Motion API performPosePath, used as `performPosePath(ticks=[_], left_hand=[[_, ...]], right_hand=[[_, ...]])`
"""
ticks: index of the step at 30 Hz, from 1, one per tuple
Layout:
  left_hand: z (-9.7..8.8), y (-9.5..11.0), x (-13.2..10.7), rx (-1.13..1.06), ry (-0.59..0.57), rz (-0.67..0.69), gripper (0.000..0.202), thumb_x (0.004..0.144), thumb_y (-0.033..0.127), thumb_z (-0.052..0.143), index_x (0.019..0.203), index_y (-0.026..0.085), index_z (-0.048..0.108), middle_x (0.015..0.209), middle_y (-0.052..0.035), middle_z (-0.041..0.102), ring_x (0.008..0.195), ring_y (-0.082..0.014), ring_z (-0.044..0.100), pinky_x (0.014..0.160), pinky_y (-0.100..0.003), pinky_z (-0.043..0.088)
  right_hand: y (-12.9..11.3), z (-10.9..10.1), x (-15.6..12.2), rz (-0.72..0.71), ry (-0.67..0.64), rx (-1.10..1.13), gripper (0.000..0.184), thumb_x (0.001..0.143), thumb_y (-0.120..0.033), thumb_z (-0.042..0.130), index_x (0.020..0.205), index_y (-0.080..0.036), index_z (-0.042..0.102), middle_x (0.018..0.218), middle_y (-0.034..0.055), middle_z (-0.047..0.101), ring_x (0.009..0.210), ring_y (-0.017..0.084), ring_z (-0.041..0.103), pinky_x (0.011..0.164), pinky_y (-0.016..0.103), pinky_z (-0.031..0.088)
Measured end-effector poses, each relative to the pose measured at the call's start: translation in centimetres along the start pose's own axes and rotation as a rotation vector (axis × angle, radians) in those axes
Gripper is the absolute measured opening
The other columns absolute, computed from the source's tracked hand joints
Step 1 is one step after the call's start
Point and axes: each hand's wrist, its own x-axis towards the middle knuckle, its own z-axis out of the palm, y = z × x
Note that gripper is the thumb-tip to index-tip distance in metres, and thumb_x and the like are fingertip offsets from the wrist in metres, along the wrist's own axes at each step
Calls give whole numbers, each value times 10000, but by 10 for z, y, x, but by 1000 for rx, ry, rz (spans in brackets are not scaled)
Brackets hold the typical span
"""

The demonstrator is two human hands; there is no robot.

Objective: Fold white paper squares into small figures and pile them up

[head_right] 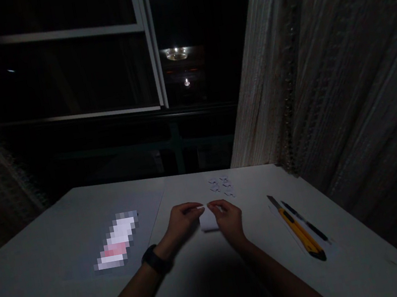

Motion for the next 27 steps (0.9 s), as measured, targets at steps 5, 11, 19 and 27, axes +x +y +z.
performPosePath(ticks=[5,11,19,27], left_hand=[[-2,0,2,97,9,6,254,628,306,654,796,121,700,754,-83,693,697,-190,619,643,-274,459],[-7,5,2,165,-28,-7,215,632,286,645,764,129,709,735,-83,694,680,-193,616,634,-282,456],[-12,1,3,-140,-143,-65,313,552,279,733,813,109,702,754,-85,678,662,-161,581,644,-277,431],[-10,3,-3,-495,-260,-113,220,557,213,742,740,102,691,671,-41,604,615,-112,536,597,-241,385]], right_hand=[[1,-2,6,2,-76,-65,198,652,-358,627,695,-171,678,673,43,670,645,192,581,604,292,435],[8,-8,18,4,-345,-31,195,641,-351,645,749,-202,709,742,48,697,695,206,606,630,303,445],[11,-11,21,118,-365,172,218,568,-363,711,701,-190,712,696,46,687,657,197,599,613,309,447],[9,-6,14,273,-407,397,214,529,-297,761,702,-182,710,665,32,674,605,156,573,603,286,420]])
